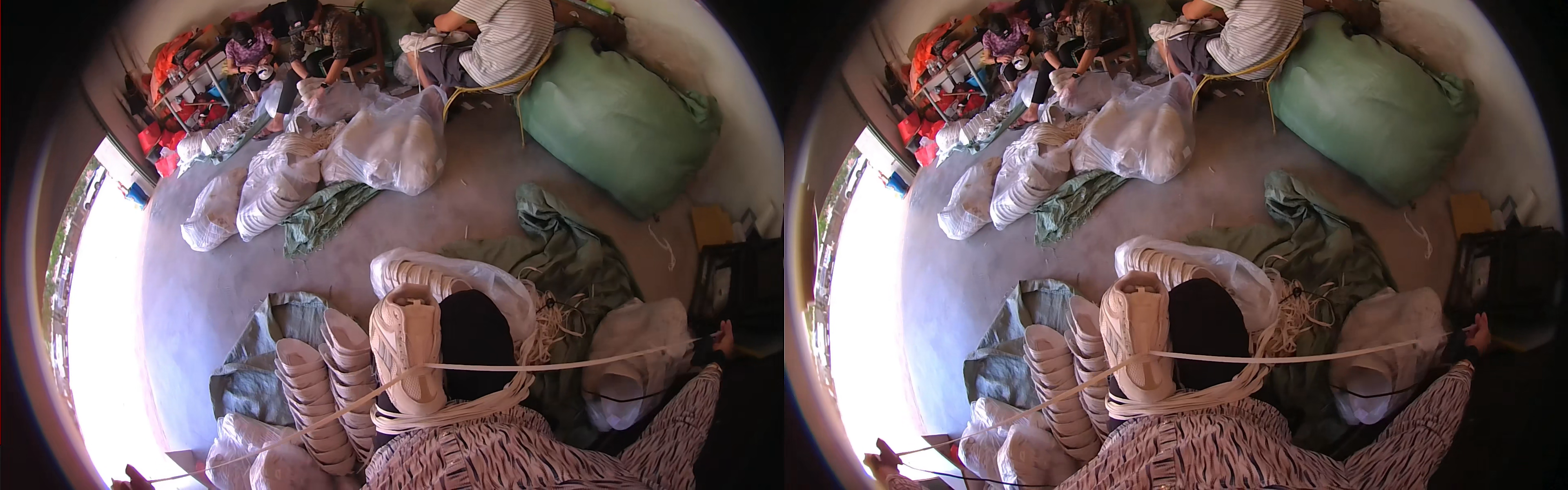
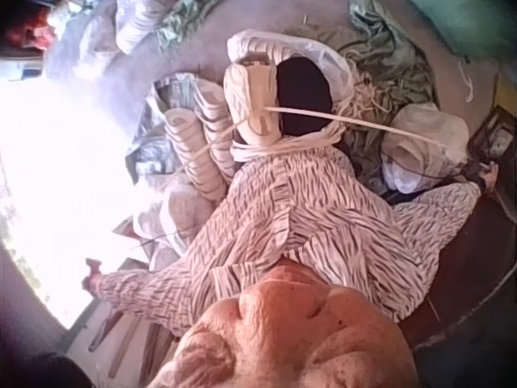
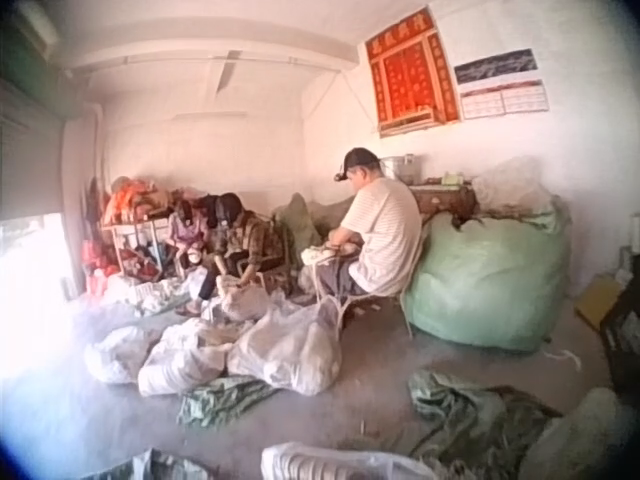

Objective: Lacing several pairs of cream-colored shoes in a factory setting.

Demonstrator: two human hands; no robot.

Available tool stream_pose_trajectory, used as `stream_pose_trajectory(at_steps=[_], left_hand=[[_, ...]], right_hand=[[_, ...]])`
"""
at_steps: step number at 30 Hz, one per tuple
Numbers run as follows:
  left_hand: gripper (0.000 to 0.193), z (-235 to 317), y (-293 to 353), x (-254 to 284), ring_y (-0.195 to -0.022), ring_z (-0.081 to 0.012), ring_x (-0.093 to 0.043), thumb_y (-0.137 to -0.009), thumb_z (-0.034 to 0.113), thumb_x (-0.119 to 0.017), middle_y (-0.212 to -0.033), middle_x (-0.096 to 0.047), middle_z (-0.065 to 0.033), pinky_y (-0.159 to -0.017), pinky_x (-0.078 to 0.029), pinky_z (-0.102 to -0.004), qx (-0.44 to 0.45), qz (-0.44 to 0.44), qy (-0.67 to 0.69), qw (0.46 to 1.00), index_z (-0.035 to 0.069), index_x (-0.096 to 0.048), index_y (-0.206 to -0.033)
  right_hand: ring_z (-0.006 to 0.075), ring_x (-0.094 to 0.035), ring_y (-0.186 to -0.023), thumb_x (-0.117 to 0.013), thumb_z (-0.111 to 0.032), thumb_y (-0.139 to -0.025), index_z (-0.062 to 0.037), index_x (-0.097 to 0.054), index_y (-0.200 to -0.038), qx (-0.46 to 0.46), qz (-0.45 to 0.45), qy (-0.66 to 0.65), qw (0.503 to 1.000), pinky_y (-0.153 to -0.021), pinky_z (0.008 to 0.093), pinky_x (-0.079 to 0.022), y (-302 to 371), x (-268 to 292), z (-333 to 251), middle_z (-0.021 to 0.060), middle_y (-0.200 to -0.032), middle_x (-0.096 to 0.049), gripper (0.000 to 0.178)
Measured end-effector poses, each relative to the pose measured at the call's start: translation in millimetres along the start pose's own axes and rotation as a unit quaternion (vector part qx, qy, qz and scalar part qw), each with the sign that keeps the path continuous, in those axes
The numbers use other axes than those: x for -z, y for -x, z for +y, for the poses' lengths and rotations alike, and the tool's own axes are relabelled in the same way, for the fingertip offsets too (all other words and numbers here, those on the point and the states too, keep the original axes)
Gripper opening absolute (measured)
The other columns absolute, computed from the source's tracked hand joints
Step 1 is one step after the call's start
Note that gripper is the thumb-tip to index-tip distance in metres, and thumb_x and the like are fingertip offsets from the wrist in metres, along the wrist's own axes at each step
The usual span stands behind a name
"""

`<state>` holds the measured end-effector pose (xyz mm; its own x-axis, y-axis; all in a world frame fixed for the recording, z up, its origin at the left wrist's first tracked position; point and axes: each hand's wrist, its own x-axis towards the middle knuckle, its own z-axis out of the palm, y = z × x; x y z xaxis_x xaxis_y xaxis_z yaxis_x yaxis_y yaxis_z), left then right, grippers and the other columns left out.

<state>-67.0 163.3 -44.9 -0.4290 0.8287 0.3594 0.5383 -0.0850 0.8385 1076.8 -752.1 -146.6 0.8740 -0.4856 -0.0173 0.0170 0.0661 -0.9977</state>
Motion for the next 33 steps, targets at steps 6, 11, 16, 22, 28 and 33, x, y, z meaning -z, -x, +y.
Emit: stream_pose_trajectory(at_steps=[6,11,16,22,28,33], left_hand=[[0.037,32,1,-25,-0.059,-0.0055,-0.047,-0.09,0.024,-0.048,-0.083,-0.051,0.0012,-0.049,-0.04,-0.02,0.149,-0.144,0.024,0.978,0.008,-0.053,-0.123],[0.029,113,120,-170,-0.043,-0.0013,-0.026,-0.09,0.017,-0.048,-0.067,-0.04,0.0088,-0.034,-0.02,-0.0174,0.085,-0.296,0.041,0.951,0.006,-0.057,-0.116],[0.024,274,360,-298,-0.044,-0.0018,-0.038,-0.09,0.022,-0.051,-0.057,-0.051,0.0036,-0.041,-0.03,-0.019,0.109,-0.632,0.034,0.767,0.003,-0.065,-0.095],[0.022,290,425,-340,-0.058,-0.023,-0.062,-0.087,0.019,-0.052,-0.064,-0.061,-0.0099,-0.055,-0.048,-0.0335,-0.148,-0.705,-0.011,0.694,0.003,-0.064,-0.094],[0.017,286,428,-351,-0.076,-0.038,-0.06,-0.079,0.016,-0.054,-0.076,-0.062,-0.0189,-0.066,-0.049,-0.0443,-0.397,-0.685,-0.177,0.584,0.002,-0.063,-0.08],[0.017,287,426,-367,-0.057,-0.0261,-0.064,-0.077,0.016,-0.056,-0.065,-0.061,-0.017,-0.055,-0.05,-0.0357,-0.356,-0.735,-0.148,0.558,0.001,-0.063,-0.073]], right_hand=[[0.0094,-0.053,-0.054,-0.059,-0.02,-0.086,-0.01,-0.06,-0.084,-0.128,-0.224,0.009,0.966,-0.052,0.0256,-0.047,111,-70,116,-0.0017,-0.062,-0.053,0.011],[0.0072,-0.049,-0.047,-0.06,-0.019,-0.085,-0.0049,-0.058,-0.096,-0.177,-0.48,0.11,0.852,-0.04,0.0207,-0.036,441,-291,59,0.0028,-0.063,-0.058,0.018],[0.0075,-0.051,-0.048,-0.049,-0.001,-0.086,-0.0011,-0.044,-0.121,0.001,-0.747,0.126,0.653,-0.044,0.021,-0.04,625,-337,-6,0.0077,-0.076,-0.062,0.035],[0.0269,-0.063,-0.061,-0.056,-0.003,-0.081,0.0004,-0.055,-0.094,0.197,-0.754,0.162,0.605,-0.056,0.0323,-0.049,668,-304,30,0.0161,-0.068,-0.06,0.014],[0.0339,-0.061,-0.063,-0.062,-0.01,-0.078,-0.0037,-0.058,-0.084,0.256,-0.717,0.181,0.622,-0.054,0.037,-0.049,676,-290,37,0.0166,-0.068,-0.059,0.009],[0.0339,-0.061,-0.062,-0.061,-0.012,-0.078,-0.0054,-0.059,-0.079,0.277,-0.706,0.199,0.621,-0.053,0.0397,-0.048,678,-288,38,0.0143,-0.066,-0.06,0.007]])
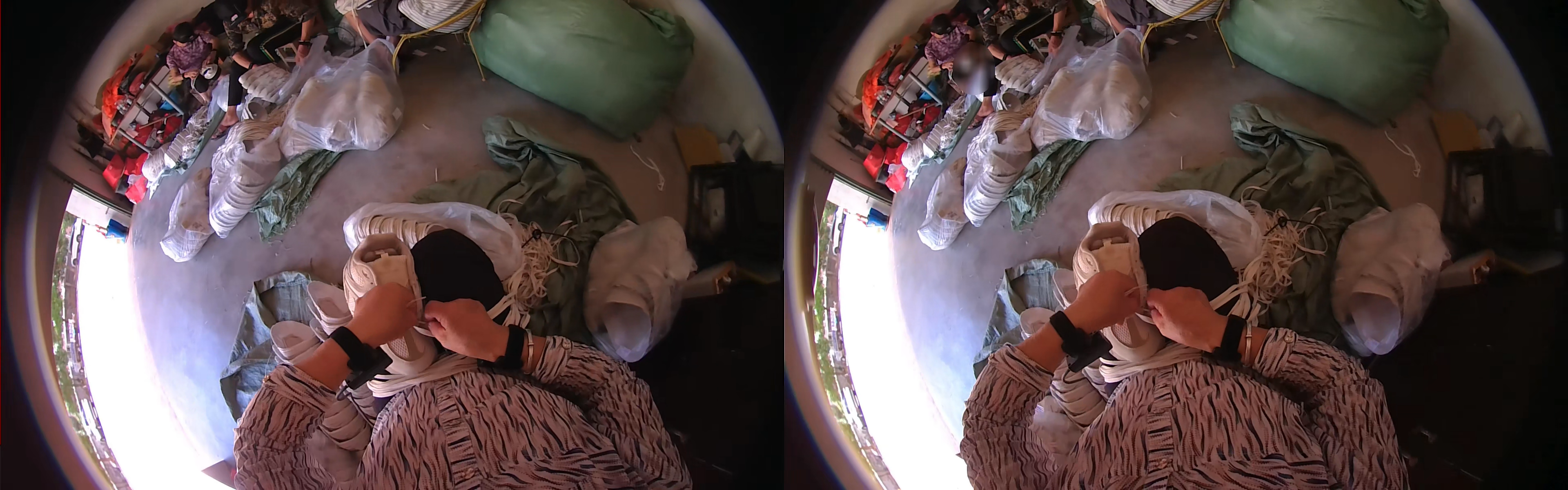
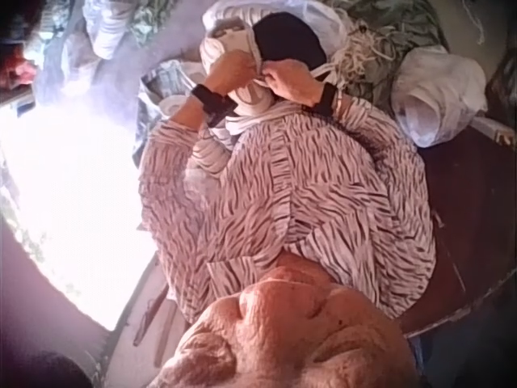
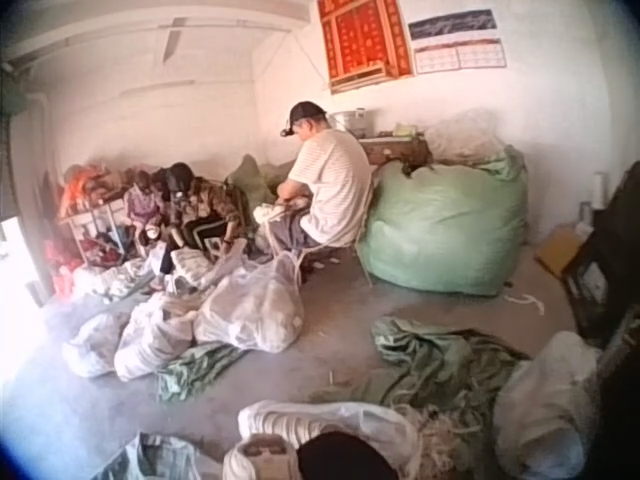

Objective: Lacing several pairs of cream-colored shoes in a factory setting.

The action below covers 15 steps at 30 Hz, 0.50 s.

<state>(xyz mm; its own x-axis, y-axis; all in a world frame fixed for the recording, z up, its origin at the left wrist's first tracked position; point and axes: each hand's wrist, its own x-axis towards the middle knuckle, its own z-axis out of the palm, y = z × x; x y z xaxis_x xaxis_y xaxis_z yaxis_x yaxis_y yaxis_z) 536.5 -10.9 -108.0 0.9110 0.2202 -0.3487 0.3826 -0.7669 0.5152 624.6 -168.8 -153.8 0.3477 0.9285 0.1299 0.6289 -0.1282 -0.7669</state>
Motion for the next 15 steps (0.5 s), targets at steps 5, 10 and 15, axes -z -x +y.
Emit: stream_pose_trajectory(at_steps=[5,10,15], left_hand=[[0.019,2,2,15,-0.075,-0.0311,-0.064,-0.074,0.023,-0.057,-0.076,-0.065,-0.015,-0.064,-0.05,-0.0407,0.089,-0.099,0.118,0.984,0.007,-0.067,-0.075],[0.019,8,14,-3,-0.078,-0.0325,-0.064,-0.074,0.024,-0.057,-0.079,-0.065,-0.015,-0.067,-0.05,-0.0423,0.066,0.011,-0.048,0.997,0.008,-0.067,-0.079],[0.022,11,9,-8,-0.072,-0.0366,-0.062,-0.074,0.026,-0.055,-0.075,-0.063,-0.0168,-0.064,-0.049,-0.0461,0.06,0.048,-0.057,0.995,0.008,-0.066,-0.079]], right_hand=[[0.034,-0.06,-0.062,-0.059,-0.012,-0.077,-0.0065,-0.06,-0.079,-0.017,-0.014,0.035,0.999,-0.054,0.0409,-0.048,-3,-3,2,0.0138,-0.068,-0.061,0.006],[0.0231,-0.059,-0.049,-0.055,-0.013,-0.082,-0.0023,-0.059,-0.078,-0.121,-0.096,-0.133,0.979,-0.043,0.0333,-0.045,-11,1,-14,0.0123,-0.062,-0.06,0.012],[0.0115,-0.053,-0.042,-0.054,-0.015,-0.085,0.0001,-0.058,-0.08,-0.368,-0.198,-0.416,0.808,-0.036,0.023,-0.035,-13,11,-7,0.0089,-0.064,-0.06,0.017]])
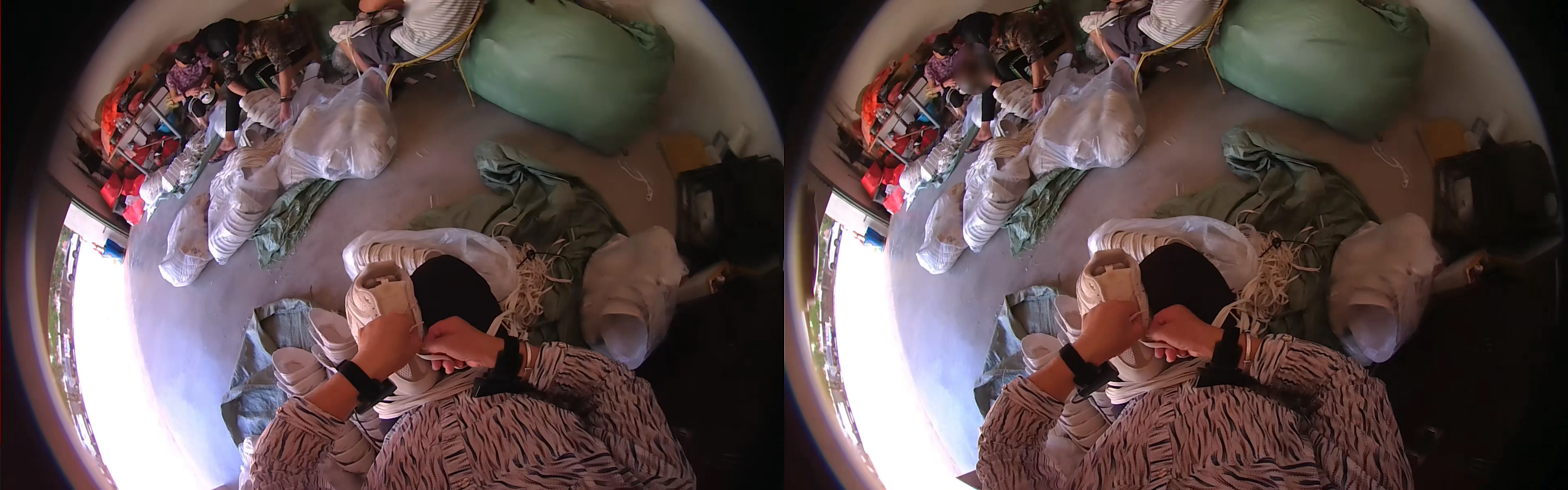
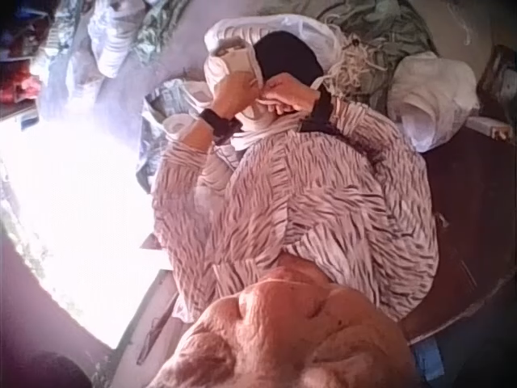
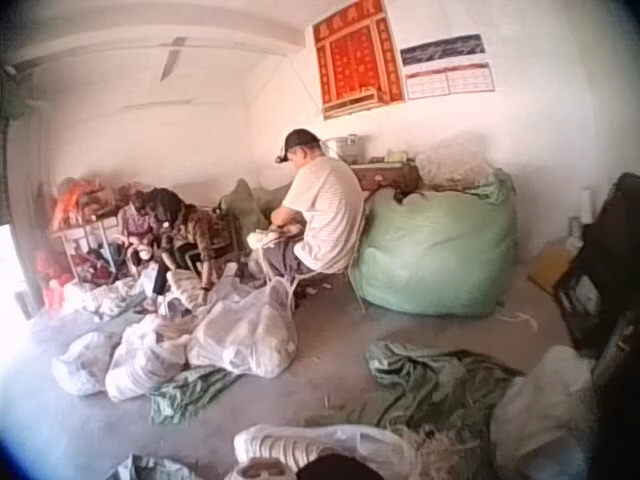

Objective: Lacing several pairs of cream-colored shoes in a factory setting.

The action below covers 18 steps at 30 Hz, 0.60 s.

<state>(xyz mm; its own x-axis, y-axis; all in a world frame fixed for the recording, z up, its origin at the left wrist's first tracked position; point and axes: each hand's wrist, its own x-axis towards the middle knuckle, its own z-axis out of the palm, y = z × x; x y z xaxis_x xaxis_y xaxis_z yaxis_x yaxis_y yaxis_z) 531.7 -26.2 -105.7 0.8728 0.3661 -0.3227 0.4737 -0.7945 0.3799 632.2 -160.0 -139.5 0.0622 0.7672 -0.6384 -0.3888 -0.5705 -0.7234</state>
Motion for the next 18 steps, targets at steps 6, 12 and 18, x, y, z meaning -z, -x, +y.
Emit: stream_pose_trajectory(at_steps=[6,12,18], left_hand=[[0.023,6,9,9,-0.078,-0.0359,-0.064,-0.077,0.024,-0.054,-0.08,-0.065,-0.0171,-0.071,-0.048,-0.0479,0.018,-0.016,-0.018,1.0,0.006,-0.065,-0.085],[0.019,6,17,-5,-0.078,-0.0361,-0.064,-0.076,0.022,-0.055,-0.078,-0.065,-0.0177,-0.071,-0.047,-0.0482,0.007,0.009,-0.025,1.0,0.007,-0.063,-0.086],[0.018,-1,27,-4,-0.072,-0.0349,-0.065,-0.078,0.023,-0.056,-0.073,-0.065,-0.0158,-0.064,-0.049,-0.0461,-0.033,0.015,-0.025,0.999,0.008,-0.062,-0.087]], right_hand=[[0.0131,-0.055,-0.045,-0.051,-0.012,-0.086,-0.0006,-0.057,-0.083,0.137,0.072,0.165,0.974,-0.038,0.0256,-0.04,2,-14,-2,0.0089,-0.065,-0.059,0.013],[0.0121,-0.057,-0.05,-0.051,-0.012,-0.087,0.0016,-0.056,-0.086,0.088,0.005,0.139,0.986,-0.041,0.0266,-0.043,9,-8,-9,0.0054,-0.065,-0.059,0.015],[0.0175,-0.059,-0.054,-0.056,-0.016,-0.084,-0.0001,-0.056,-0.09,0.239,0.096,0.317,0.913,-0.048,0.0313,-0.046,0,-14,2,0.0083,-0.07,-0.061,0.017]])
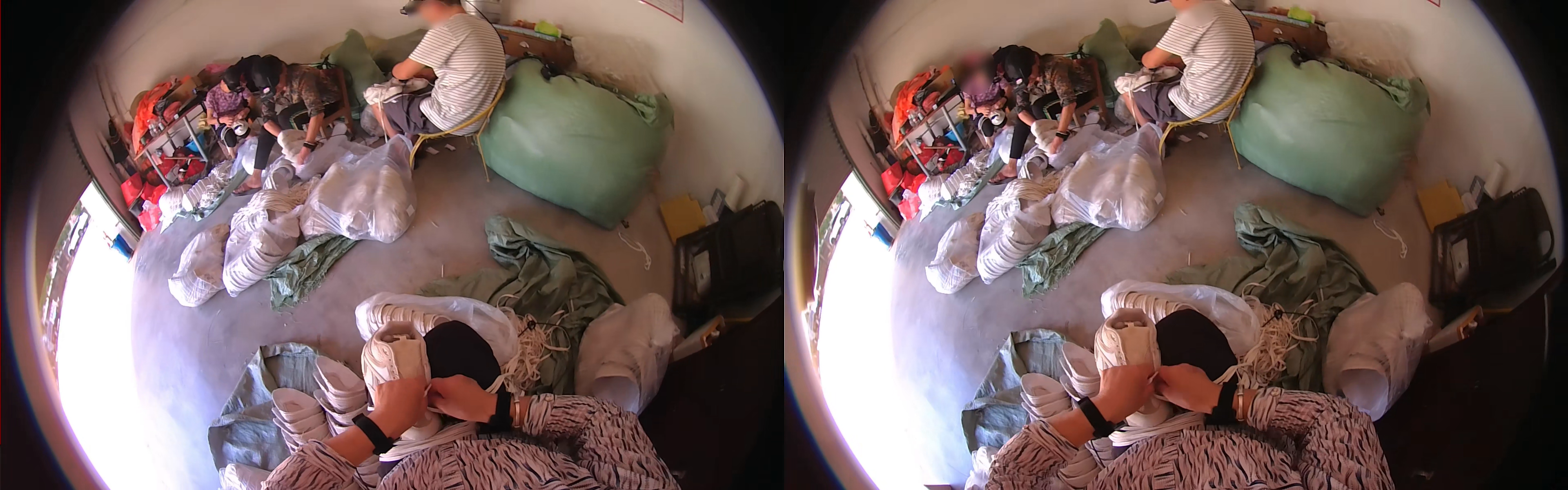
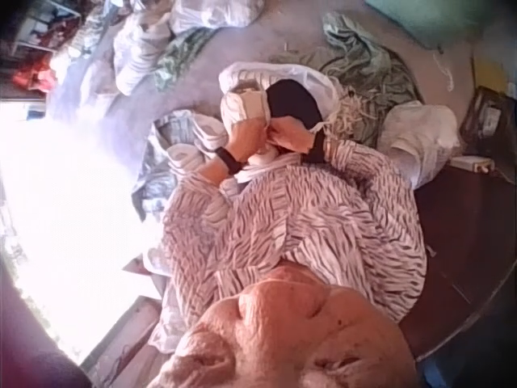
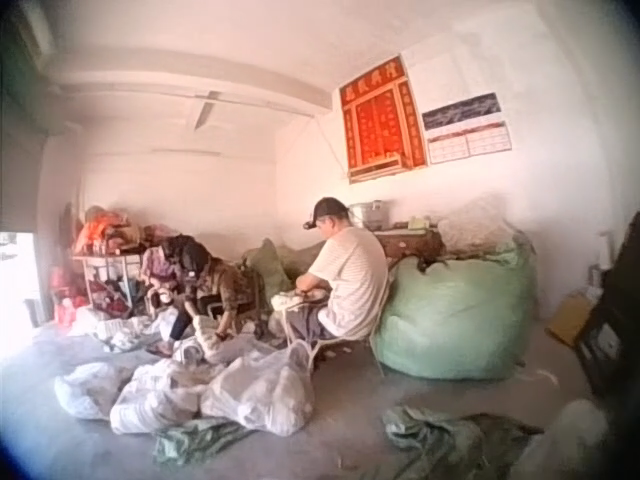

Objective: Lacing several pairs of cream-colored shoes in a factory setting.

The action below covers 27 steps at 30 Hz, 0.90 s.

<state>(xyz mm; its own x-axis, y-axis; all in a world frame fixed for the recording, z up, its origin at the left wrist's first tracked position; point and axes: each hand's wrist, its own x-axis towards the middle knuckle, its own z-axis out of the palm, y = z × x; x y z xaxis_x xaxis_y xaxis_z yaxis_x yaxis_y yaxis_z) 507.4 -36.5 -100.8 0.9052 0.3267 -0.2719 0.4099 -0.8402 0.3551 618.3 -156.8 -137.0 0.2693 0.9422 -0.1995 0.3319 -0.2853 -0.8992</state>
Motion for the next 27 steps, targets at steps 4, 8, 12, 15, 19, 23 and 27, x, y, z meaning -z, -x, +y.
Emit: stream_pose_trajectory(at_steps=[4,8,12,15,19,23,27], left_hand=[[0.017,-3,-1,-9,-0.068,-0.034,-0.065,-0.079,0.022,-0.056,-0.071,-0.064,-0.0145,-0.06,-0.049,-0.0449,-0.011,0.016,-0.001,1.0,0.008,-0.061,-0.087],[0.016,0,1,-3,-0.067,-0.0329,-0.064,-0.079,0.022,-0.056,-0.07,-0.064,-0.0137,-0.06,-0.049,-0.0439,-0.013,-0.009,-0.014,1.0,0.007,-0.06,-0.083],[0.019,-10,-2,-13,-0.063,-0.0309,-0.064,-0.083,0.023,-0.053,-0.068,-0.064,-0.0119,-0.058,-0.049,-0.0414,-0.042,0.026,0.013,0.999,0.005,-0.059,-0.081],[0.023,-27,-2,-13,-0.061,-0.0303,-0.062,-0.086,0.026,-0.049,-0.066,-0.063,-0.0102,-0.058,-0.049,-0.0393,0.074,0.107,0.461,0.878,0.006,-0.06,-0.083],[0.025,-15,-10,-3,-0.068,-0.0321,-0.063,-0.086,0.026,-0.048,-0.07,-0.063,-0.0125,-0.063,-0.05,-0.0391,0.028,0.081,0.286,0.954,0.006,-0.062,-0.083],[0.021,-18,-28,2,-0.076,-0.0335,-0.063,-0.082,0.022,-0.05,-0.077,-0.064,-0.0147,-0.068,-0.05,-0.0417,-0.01,0.026,0.04,0.999,0.005,-0.063,-0.082],[0.02,-10,-39,6,-0.08,-0.0325,-0.064,-0.079,0.022,-0.053,-0.079,-0.065,-0.0135,-0.07,-0.05,-0.0438,-0.026,-0.064,-0.007,0.998,0.008,-0.064,-0.089]], right_hand=[[0.0297,-0.062,-0.071,-0.066,-0.025,-0.075,-0.0076,-0.054,-0.097,0.123,0.086,0.242,0.959,-0.059,0.0375,-0.05,-6,13,-11,0.0094,-0.077,-0.06,0.031],[0.0286,-0.061,-0.07,-0.062,-0.022,-0.072,-0.0081,-0.052,-0.091,0.213,0.024,0.298,0.93,-0.059,0.0402,-0.048,-17,17,-7,0.0103,-0.08,-0.061,0.026],[0.0246,-0.061,-0.067,-0.065,-0.022,-0.069,-0.0129,-0.056,-0.088,0.24,-0.004,0.403,0.883,-0.063,0.0396,-0.04,-27,29,-1,0.005,-0.075,-0.061,0.023],[0.0222,-0.06,-0.068,-0.066,-0.024,-0.07,-0.017,-0.057,-0.089,0.264,-0.057,0.377,0.886,-0.065,0.0373,-0.034,-29,40,-1,0.0018,-0.073,-0.061,0.022],[0.0204,-0.059,-0.071,-0.067,-0.027,-0.07,-0.0184,-0.057,-0.095,0.33,-0.052,0.36,0.871,-0.064,0.0372,-0.035,-34,37,10,-0.0003,-0.072,-0.061,0.028],[0.0201,-0.059,-0.072,-0.066,-0.025,-0.07,-0.0191,-0.058,-0.094,0.332,-0.052,0.36,0.87,-0.065,0.0366,-0.035,-37,37,18,-0.0018,-0.07,-0.059,0.026],[0.019,-0.058,-0.07,-0.065,-0.022,-0.07,-0.0196,-0.059,-0.088,0.344,-0.039,0.35,0.871,-0.065,0.036,-0.035,-37,34,22,-0.0026,-0.068,-0.058,0.019]])
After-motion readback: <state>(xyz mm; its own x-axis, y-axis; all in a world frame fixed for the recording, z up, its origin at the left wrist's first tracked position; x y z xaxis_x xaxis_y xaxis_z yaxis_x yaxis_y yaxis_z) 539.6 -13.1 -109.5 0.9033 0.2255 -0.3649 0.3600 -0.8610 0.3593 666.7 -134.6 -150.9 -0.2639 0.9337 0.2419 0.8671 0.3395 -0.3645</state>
